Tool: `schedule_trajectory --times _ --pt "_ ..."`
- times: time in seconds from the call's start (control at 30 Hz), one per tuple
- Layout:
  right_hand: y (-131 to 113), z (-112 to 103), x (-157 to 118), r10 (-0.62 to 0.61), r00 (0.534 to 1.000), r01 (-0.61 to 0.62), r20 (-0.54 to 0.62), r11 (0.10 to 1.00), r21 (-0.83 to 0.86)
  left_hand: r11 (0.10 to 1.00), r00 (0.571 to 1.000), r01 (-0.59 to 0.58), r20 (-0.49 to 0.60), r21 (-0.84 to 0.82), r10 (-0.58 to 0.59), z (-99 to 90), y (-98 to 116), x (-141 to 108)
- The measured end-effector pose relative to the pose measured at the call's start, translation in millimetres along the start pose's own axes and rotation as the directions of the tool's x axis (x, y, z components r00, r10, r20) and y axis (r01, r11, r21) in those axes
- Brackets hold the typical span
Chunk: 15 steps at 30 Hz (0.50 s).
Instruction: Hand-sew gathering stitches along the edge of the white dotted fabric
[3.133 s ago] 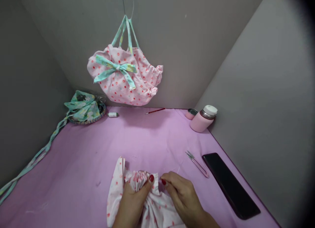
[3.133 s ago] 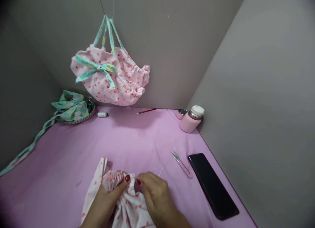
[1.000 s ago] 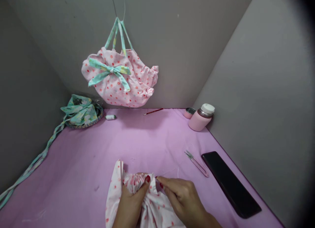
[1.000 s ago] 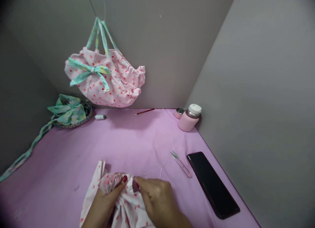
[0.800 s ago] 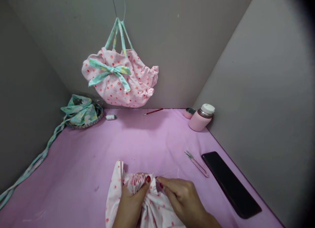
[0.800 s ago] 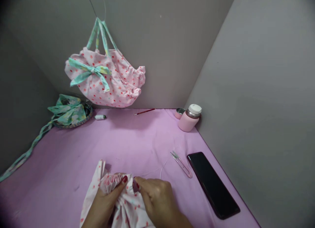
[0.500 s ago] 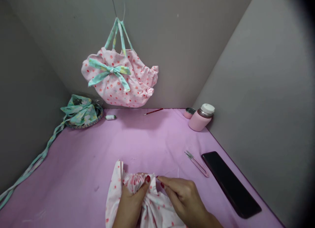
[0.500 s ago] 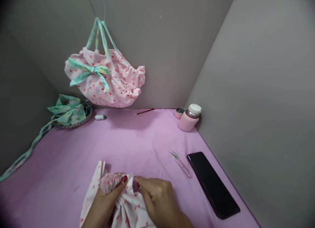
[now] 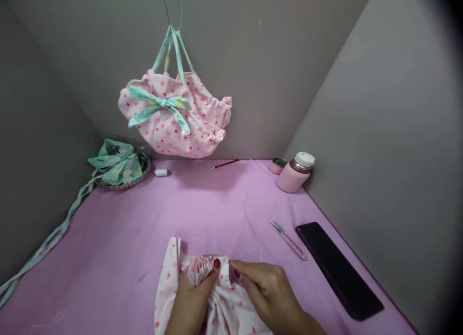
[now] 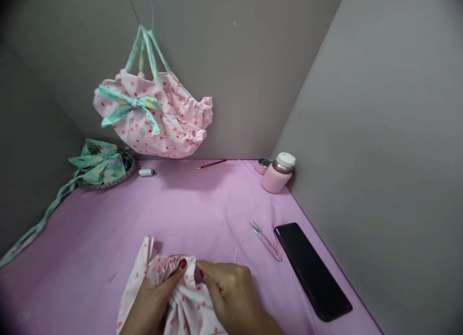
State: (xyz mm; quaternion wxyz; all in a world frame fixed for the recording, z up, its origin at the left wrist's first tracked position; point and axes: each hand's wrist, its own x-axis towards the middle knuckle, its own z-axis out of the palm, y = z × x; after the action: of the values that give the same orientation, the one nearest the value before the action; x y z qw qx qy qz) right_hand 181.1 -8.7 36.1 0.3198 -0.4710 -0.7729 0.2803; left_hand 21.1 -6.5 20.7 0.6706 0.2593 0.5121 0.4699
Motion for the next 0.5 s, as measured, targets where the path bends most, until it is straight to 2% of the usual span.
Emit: schedule_trajectory --times 0.3,0.5 --pt "-2.0 -1.1 1.5 0.034 0.999 -0.035 0.032 0.998 0.043 0.999 1.000 0.013 0.011 -0.040 -0.013 2.2 3.8 -0.6" --pt "-1.0 -1.9 0.0 0.169 0.983 -0.172 0.064 0.984 0.041 1.000 1.000 0.022 0.004 -0.022 -0.021 4.3 6.1 -2.8"
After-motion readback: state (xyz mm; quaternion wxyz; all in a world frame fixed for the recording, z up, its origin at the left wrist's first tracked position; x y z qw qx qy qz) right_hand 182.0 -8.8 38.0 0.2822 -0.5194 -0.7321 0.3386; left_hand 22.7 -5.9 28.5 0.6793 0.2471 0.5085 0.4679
